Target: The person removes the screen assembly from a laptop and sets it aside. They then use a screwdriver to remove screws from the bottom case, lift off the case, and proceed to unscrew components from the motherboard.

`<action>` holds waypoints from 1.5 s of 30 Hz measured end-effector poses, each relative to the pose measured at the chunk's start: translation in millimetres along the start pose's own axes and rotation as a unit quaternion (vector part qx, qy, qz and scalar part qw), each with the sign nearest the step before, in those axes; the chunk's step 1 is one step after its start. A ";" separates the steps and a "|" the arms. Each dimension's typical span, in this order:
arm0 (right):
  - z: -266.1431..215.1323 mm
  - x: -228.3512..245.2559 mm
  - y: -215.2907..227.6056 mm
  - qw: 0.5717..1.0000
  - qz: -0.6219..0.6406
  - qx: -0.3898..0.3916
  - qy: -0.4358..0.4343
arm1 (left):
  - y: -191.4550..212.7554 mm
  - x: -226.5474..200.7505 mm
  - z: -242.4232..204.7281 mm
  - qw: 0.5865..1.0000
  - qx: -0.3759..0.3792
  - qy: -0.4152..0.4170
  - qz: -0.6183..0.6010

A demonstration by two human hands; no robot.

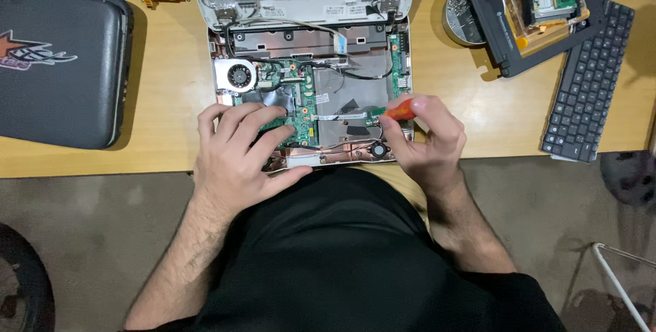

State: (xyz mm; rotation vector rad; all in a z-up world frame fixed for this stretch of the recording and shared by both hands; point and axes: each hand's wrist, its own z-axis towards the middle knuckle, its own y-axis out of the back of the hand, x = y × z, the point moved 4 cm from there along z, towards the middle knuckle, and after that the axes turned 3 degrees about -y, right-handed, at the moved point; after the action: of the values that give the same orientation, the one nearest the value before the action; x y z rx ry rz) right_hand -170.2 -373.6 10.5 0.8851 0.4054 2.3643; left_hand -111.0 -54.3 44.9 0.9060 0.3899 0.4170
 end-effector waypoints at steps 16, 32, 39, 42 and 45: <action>0.9 0.0 8.9 1.000 -0.008 0.000 -0.003 | -0.1 0.6 0.9 1.000 0.003 0.011 -0.012; 4.8 -6.9 4.0 0.992 0.096 0.043 -0.073 | 1.0 0.9 1.6 1.000 -0.004 0.008 -0.011; -4.5 -10.0 9.8 0.998 0.030 -0.009 -0.054 | 0.6 1.4 1.0 1.000 0.005 0.014 -0.016; -5.3 -13.8 10.4 0.994 0.079 0.064 -0.036 | -1.2 1.1 0.8 1.000 -0.009 0.009 -0.010; -3.4 -9.0 6.4 0.996 0.046 0.062 -0.050 | -0.4 0.5 1.4 1.000 -0.003 0.012 -0.010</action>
State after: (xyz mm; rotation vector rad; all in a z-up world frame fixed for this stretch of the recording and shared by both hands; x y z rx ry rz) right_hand -169.6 -384.4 6.5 1.0956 0.4836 2.3864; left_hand -109.8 -55.3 45.3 0.8917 0.4192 0.4110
